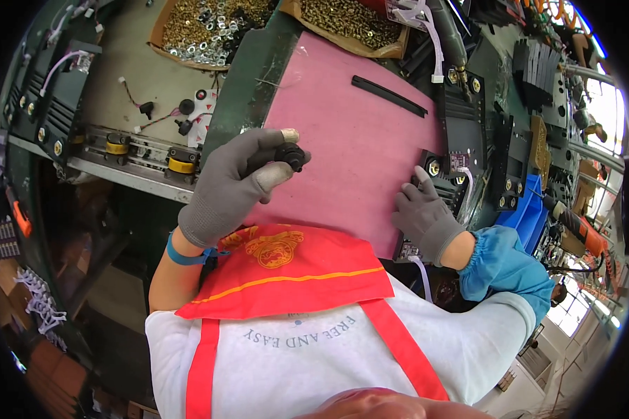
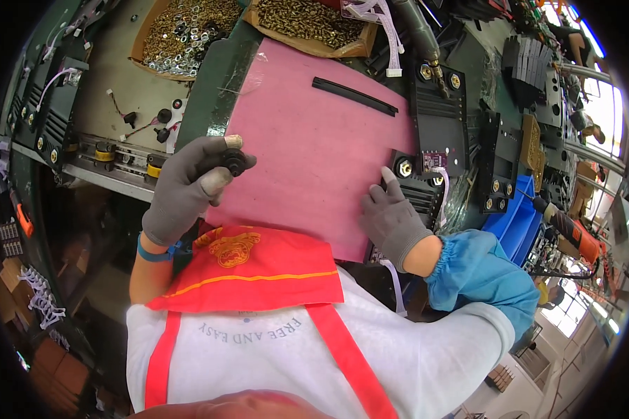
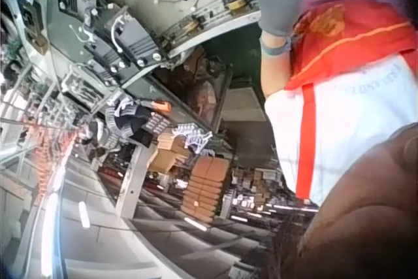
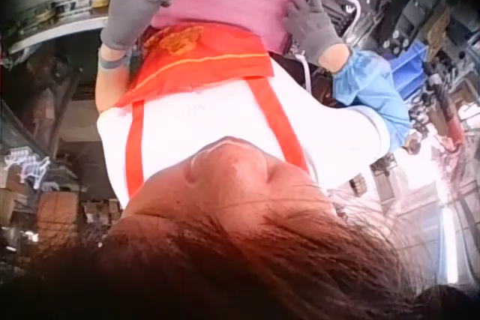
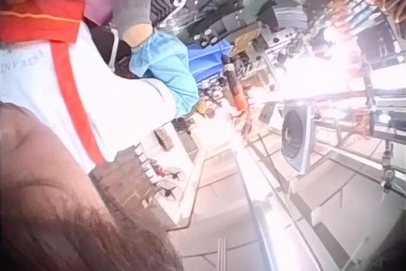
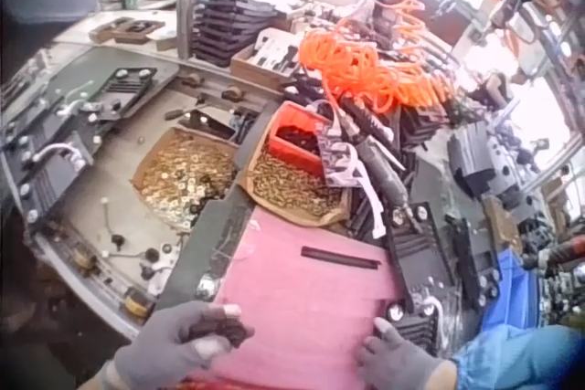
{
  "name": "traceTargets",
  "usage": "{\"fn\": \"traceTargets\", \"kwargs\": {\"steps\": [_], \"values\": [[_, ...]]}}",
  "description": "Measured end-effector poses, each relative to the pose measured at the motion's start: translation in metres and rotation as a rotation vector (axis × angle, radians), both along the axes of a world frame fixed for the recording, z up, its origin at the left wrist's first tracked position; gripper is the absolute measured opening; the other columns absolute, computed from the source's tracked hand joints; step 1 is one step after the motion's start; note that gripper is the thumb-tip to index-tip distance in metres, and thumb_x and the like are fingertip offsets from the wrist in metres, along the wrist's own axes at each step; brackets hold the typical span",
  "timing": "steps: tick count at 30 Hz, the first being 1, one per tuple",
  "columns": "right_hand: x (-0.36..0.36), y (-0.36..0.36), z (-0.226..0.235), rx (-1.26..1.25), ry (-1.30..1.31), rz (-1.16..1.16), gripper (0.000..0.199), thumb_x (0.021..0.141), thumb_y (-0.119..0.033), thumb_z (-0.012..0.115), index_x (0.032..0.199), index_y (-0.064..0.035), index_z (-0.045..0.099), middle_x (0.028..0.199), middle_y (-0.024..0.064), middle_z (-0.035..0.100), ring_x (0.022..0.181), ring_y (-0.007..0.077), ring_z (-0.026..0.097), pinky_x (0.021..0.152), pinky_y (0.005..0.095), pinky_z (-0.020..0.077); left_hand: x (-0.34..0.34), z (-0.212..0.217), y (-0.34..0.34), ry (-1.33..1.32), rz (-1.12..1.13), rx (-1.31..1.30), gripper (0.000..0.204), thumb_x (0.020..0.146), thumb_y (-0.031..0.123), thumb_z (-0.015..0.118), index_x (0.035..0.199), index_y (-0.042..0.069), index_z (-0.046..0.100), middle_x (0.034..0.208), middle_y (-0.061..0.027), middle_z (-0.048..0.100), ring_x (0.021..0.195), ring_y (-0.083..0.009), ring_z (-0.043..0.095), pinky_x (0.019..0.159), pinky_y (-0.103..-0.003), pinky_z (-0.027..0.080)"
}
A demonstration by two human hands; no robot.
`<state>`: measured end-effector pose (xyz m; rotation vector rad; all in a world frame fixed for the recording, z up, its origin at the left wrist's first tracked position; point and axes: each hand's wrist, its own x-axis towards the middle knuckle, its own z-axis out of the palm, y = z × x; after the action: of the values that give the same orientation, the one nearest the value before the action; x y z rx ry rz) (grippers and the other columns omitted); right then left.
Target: Assembling internal components and attaching the faceplate of an inverter welding machine.
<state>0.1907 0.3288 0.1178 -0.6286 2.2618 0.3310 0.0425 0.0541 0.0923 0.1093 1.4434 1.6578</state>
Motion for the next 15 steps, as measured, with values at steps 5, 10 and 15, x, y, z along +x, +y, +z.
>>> {"fn": "traceTargets", "kwargs": {"steps": [5, 10, 15], "values": [[-0.032, 0.034, -0.003, -0.266, -0.164, -0.075, 0.02, 0.062, -0.013, 0.07, 0.081, -0.016, 0.064, 0.094, 0.0037, 0.057, 0.104, 0.023, 0.053, 0.11, 0.0455, 0.0256, 0.004, -0.008, 0.001, 0.098, -0.015, -0.056, 0.044, 0.089, 0.004, 0.05, 0.133, 0.001, 0.046, 0.11, -0.0098, 0.065, 0.062, -0.0027, 0.044, 0.051, -0.017, 0.038], [-0.107, 0.075, 0.058, -0.752, -0.336, -0.446, 0.027, 0.064, -0.001, 0.073, 0.082, -0.0026, 0.052, 0.087, 0.0118, 0.062, 0.086, 0.0272, 0.06, 0.073, 0.0362, 0.0476, 0.004, -0.006, -0.01, 0.097, 0.045, -0.036, 0.042, 0.09, 0.004, 0.048, 0.132, 0.001, 0.047, 0.112, -0.0101, 0.065, 0.058, -0.0026, 0.042, 0.047, -0.017, 0.036], [-0.104, 0.034, 0.071, -1.215, 0.307, -0.652, 0.04, 0.09, -0.03, 0.065, 0.111, 0.0027, 0.053, 0.102, 0.0132, 0.064, 0.086, 0.0141, 0.061, 0.076, 0.0289, 0.0497, 0.01, -0.006, -0.016, 0.038, 0.193, -0.05, 0.039, 0.091, 0.007, 0.048, 0.129, 0.0, 0.048, 0.11, -0.0107, 0.065, 0.052, -0.0022, 0.041, 0.043, -0.017, 0.033]]}}
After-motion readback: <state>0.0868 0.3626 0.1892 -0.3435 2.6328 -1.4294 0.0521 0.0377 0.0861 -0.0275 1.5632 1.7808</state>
